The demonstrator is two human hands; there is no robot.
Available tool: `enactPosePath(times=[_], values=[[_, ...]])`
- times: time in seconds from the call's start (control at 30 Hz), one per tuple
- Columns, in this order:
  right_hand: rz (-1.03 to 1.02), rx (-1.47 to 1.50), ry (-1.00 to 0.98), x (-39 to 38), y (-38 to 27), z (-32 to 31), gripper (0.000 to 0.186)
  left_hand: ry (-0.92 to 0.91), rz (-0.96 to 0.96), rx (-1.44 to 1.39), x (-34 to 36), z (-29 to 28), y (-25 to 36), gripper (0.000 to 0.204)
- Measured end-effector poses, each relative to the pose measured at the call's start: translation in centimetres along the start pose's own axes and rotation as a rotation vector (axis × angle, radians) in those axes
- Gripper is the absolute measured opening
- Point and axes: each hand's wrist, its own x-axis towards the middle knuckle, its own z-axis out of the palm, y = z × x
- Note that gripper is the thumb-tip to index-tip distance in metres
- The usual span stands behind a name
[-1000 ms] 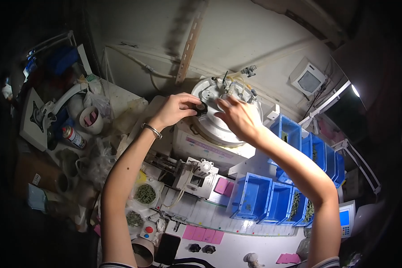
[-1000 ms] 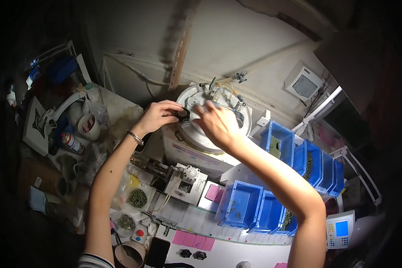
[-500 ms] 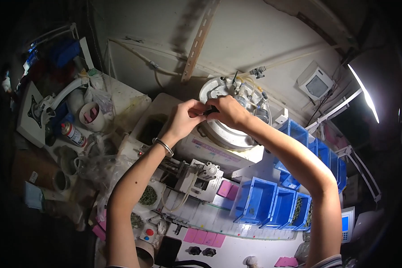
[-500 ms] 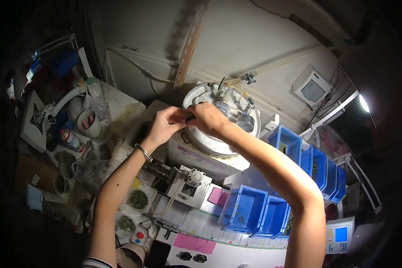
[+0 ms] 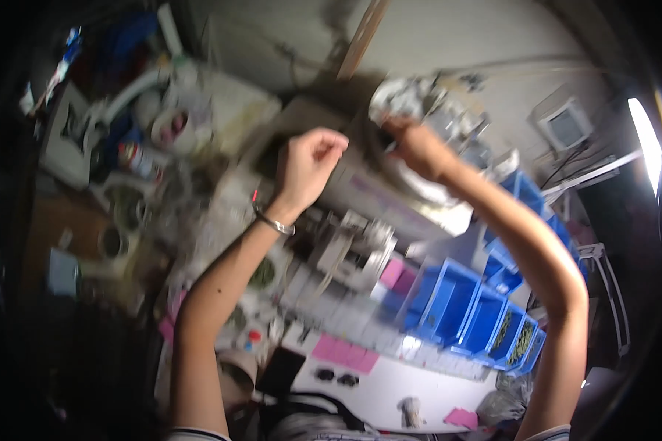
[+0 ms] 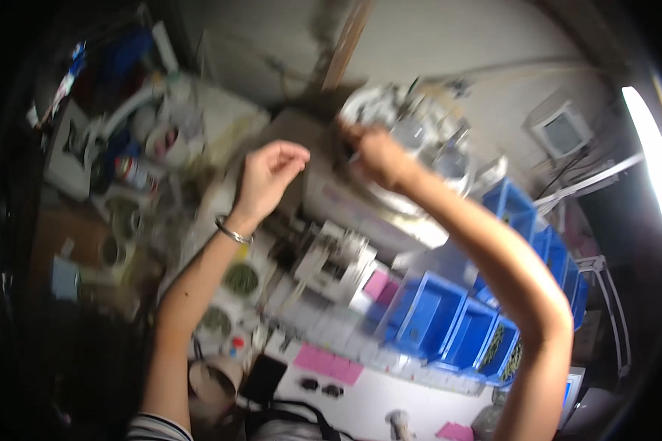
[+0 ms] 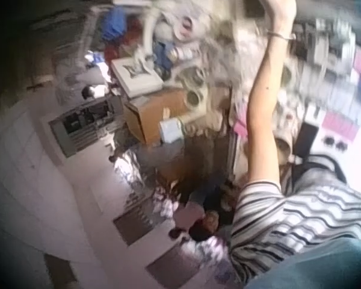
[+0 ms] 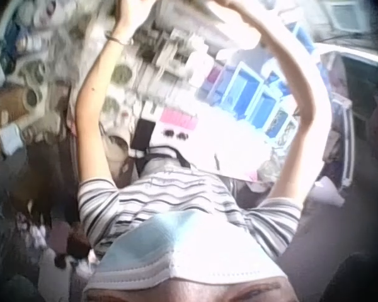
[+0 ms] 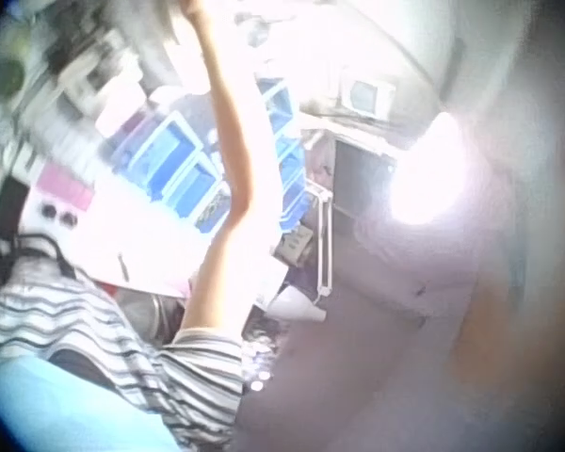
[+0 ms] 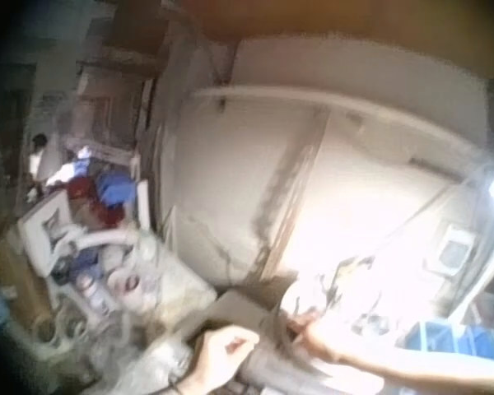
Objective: Pouring blue wax pellets into a machine and preparing rubber molds for casting.
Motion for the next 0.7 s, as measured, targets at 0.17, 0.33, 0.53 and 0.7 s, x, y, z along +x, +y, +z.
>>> enactPosePath(times=[0.17, 0.33, 0.53, 0.7], values=[[0.174, -0.114, 0.162, 0.2, 1.1, -2.4, 0.032, 0.145, -0.184, 0.202, -10.8, -0.3, 5.6, 0.009], [0.286, -0.161, 0.138, 2.1, -3.1, -3.9, 0.028, -0.232, -0.588, 0.831, -27.9, 0.3, 5.0, 0.045], [0.152, -0.248, 0.318, 1.1, -0.1, -0.2, 0.013, -0.363, -0.888, 1.279, -39.8, 2.9, 0.7, 0.098], [0.261, -0.257, 0.316, 0.6, -0.4, -0.1, 0.018, -0.325, -0.771, 1.298, -40.0, 2.9, 0.9, 0.102]])
